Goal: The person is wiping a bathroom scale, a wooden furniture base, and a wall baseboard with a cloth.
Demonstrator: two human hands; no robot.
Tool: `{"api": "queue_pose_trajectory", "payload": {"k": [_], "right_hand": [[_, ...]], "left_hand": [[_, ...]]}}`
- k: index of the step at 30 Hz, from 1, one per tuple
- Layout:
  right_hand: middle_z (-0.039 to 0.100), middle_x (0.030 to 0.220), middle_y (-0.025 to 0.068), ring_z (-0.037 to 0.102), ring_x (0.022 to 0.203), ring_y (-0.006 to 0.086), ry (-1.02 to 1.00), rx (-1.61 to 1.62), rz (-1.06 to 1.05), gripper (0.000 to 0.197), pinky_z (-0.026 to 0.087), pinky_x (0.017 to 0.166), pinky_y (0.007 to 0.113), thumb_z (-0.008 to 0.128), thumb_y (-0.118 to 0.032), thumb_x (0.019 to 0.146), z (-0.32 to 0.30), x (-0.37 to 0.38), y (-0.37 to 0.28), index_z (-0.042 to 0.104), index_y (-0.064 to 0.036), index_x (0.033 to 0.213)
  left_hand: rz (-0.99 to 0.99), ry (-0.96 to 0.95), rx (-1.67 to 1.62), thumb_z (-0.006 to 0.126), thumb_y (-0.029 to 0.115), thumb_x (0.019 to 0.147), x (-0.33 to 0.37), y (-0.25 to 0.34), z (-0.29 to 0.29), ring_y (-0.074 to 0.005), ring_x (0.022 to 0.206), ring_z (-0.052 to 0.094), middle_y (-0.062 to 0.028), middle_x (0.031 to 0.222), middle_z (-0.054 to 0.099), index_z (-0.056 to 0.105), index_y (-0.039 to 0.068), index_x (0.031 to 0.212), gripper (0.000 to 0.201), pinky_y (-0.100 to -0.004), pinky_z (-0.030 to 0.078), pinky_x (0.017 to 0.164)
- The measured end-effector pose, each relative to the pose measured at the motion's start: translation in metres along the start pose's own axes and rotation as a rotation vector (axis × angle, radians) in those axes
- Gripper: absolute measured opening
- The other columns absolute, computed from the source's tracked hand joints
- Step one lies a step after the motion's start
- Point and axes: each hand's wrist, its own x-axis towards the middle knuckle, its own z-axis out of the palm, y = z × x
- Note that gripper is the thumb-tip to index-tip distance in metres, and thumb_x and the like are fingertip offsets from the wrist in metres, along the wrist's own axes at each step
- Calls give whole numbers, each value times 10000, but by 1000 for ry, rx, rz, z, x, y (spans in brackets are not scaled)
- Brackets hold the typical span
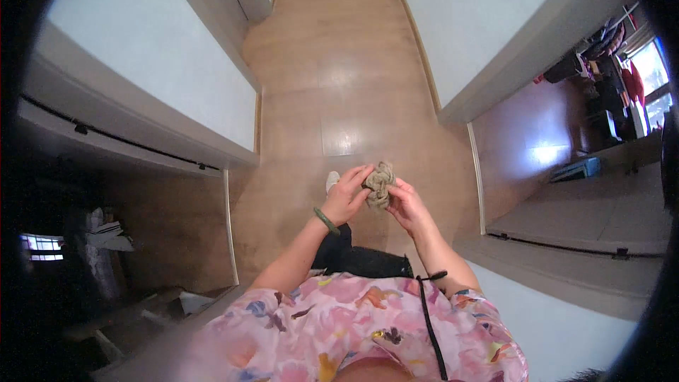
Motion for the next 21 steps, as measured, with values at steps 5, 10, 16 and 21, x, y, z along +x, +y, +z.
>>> {"api": "queue_pose_trajectory", "payload": {"k": [5, 10, 16, 21], "right_hand": [[568, 1143, 68, 581, 1010, 201, 60, 61, -36, 364, 493, 856, 376, 511, -120, 893, 15, 78, -52, 430, -68, 1244], [569, 1125, 107, 596, 968, 205, 231, 221, -206, 329, 516, 835, 367, 497, -82, 881, -1, 141, -121, 459, -44, 1206], [573, 1128, 73, 583, 977, 210, 385, 447, -344, 310, 500, 814, 363, 477, -115, 889, -92, 216, -203, 471, -51, 1192], [584, 1084, 50, 574, 933, 202, 726, 739, -226, 284, 485, 753, 352, 498, -145, 881, -243, 281, -160, 498, -71, 1155]], "left_hand": [[71, -149, -153, 536, 17, 809, 90, -46, -26, -305, 1280, 347, -175, 1340, 409, 387, 89, 1345, 561, -368, 293, 1046], [90, -280, -124, 573, 60, 804, 206, -37, -53, -319, 1294, 321, -152, 1420, 300, 333, 107, 1378, 624, -382, 276, 1055], [-56, -158, -134, 582, 59, 815, 324, -119, -73, -238, 1178, 453, -93, 1354, 379, 422, 124, 1312, 527, -366, 381, 971], [-204, 30, -195, 584, 9, 796, 376, -179, -92, -206, 1035, 539, -93, 1244, 448, 524, 87, 1181, 397, -331, 462, 870]]}}
